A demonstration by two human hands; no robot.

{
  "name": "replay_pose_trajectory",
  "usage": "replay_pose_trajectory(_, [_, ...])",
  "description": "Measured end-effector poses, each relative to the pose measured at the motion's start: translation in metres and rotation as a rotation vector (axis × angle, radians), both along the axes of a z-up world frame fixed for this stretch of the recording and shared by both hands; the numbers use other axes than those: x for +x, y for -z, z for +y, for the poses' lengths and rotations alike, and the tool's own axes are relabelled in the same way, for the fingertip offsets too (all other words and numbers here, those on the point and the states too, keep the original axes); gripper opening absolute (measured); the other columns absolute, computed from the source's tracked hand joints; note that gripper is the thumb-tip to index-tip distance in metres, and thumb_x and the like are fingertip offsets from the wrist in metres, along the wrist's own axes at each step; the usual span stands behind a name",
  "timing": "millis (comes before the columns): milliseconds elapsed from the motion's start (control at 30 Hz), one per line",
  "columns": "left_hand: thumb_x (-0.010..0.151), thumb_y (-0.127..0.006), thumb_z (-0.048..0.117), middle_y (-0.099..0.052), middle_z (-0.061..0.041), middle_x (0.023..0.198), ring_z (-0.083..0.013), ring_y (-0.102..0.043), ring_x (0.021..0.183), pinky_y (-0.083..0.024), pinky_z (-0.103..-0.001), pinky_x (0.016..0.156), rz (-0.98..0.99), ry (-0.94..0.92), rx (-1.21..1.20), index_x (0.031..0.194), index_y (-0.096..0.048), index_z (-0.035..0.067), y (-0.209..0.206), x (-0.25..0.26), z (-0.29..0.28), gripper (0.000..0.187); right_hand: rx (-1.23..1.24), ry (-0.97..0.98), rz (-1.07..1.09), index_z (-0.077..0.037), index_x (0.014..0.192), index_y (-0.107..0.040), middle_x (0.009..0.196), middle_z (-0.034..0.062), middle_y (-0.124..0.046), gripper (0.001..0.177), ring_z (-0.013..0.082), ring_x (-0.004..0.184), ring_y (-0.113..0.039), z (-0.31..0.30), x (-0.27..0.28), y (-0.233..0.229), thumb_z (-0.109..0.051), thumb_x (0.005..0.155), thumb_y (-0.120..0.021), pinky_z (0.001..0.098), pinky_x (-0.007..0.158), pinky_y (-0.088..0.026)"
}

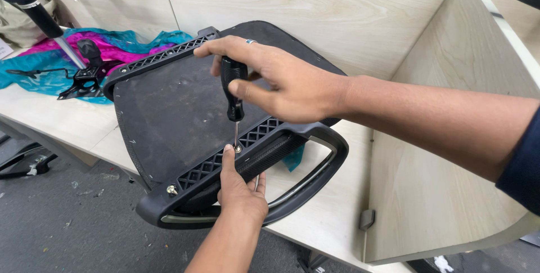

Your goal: The person attaches two black plastic side rails to a black upholstered chair seat using a screwdriver and screws. They align the rails, insert screws, and tighten them to secure the components.

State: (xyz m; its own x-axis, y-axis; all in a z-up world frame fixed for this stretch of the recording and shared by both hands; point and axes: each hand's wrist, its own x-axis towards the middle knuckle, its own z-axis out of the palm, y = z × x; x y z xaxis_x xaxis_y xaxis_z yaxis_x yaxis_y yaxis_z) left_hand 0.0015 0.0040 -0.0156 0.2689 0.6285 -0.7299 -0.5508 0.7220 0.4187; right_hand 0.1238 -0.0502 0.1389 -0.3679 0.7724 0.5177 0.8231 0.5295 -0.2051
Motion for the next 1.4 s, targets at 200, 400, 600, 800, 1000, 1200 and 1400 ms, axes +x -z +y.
replay_pose_trajectory(200, [0.082, -0.080, 0.043, -0.069, -0.009, 0.112, -0.0197, -0.070, 0.104, -0.053, -0.037, 0.100, 0.010, -0.021, 0.006, 0.126, -0.053, 0.001, -0.001, 0.003, 0.000, 0.067, 0.108, -0.077, -0.088, -0.015, 0.143, -0.047, 0.134, 0.0124, -0.061, 0.040, 0.0259, 0.122, -0.062, 0.007, 0.007, -0.002, -0.014, 0.106, -0.062, 0.0345, 0.096, -0.059])
replay_pose_trajectory(400, [0.080, -0.081, 0.048, -0.069, -0.007, 0.113, -0.0171, -0.070, 0.103, -0.051, -0.035, 0.097, 0.058, 0.012, 0.009, 0.119, -0.061, 0.003, 0.000, 0.002, -0.001, 0.062, -0.040, -0.079, -0.005, -0.012, 0.163, -0.038, 0.128, 0.0103, -0.062, 0.053, 0.0195, 0.102, -0.062, 0.005, 0.009, -0.002, -0.010, 0.112, -0.054, 0.0372, 0.090, -0.053])
replay_pose_trajectory(600, [0.078, -0.082, 0.048, -0.071, -0.004, 0.112, -0.0158, -0.069, 0.104, -0.047, -0.033, 0.101, 0.040, 0.006, 0.045, 0.119, -0.061, 0.007, 0.007, 0.006, 0.002, 0.061, -0.103, 0.136, -0.013, -0.018, 0.140, -0.050, 0.103, 0.0061, -0.066, 0.029, 0.0161, 0.091, -0.066, 0.002, -0.010, 0.003, -0.025, 0.113, -0.058, 0.0392, 0.083, -0.055])
replay_pose_trajectory(800, [0.078, -0.084, 0.042, -0.072, -0.007, 0.111, -0.0172, -0.071, 0.108, -0.049, -0.040, 0.104, -0.051, 0.003, 0.039, 0.119, -0.061, 0.002, 0.012, 0.004, 0.008, 0.062, -0.045, 0.063, 0.076, -0.017, 0.149, -0.040, 0.119, 0.0103, -0.061, 0.048, 0.0195, 0.108, -0.061, -0.004, -0.017, 0.003, -0.009, 0.102, -0.049, 0.0409, 0.090, -0.053])
replay_pose_trajectory(1000, [0.076, -0.084, 0.044, -0.072, -0.009, 0.114, -0.0192, -0.070, 0.107, -0.052, -0.039, 0.105, 0.010, 0.023, 0.013, 0.121, -0.061, 0.000, 0.007, 0.001, 0.007, 0.068, 0.019, 0.150, 0.019, -0.019, 0.147, -0.048, 0.133, 0.0046, -0.067, 0.034, 0.0161, 0.107, -0.069, 0.011, -0.025, 0.008, -0.018, 0.114, -0.057, 0.0385, 0.097, -0.056])
replay_pose_trajectory(1200, [0.077, -0.086, 0.043, -0.070, -0.009, 0.116, -0.0165, -0.067, 0.110, -0.052, -0.037, 0.102, 0.008, 0.009, -0.011, 0.123, -0.056, -0.002, 0.002, -0.002, 0.005, 0.072, -0.160, 0.067, 0.127, -0.014, 0.152, -0.040, 0.118, 0.0087, -0.062, 0.054, 0.0187, 0.108, -0.064, 0.012, -0.023, 0.002, -0.003, 0.102, -0.056, 0.0383, 0.096, -0.056])
replay_pose_trajectory(1400, [0.076, -0.084, 0.046, -0.073, -0.005, 0.115, -0.0122, -0.069, 0.110, -0.050, -0.034, 0.101, 0.047, 0.021, -0.068, 0.121, -0.061, 0.002, -0.006, -0.003, 0.001, 0.067, 0.028, -0.058, -0.095, -0.013, 0.140, -0.048, 0.136, 0.0064, -0.066, 0.041, 0.0232, 0.117, -0.070, 0.023, -0.030, 0.005, -0.007, 0.105, -0.069, 0.0411, 0.097, -0.057])
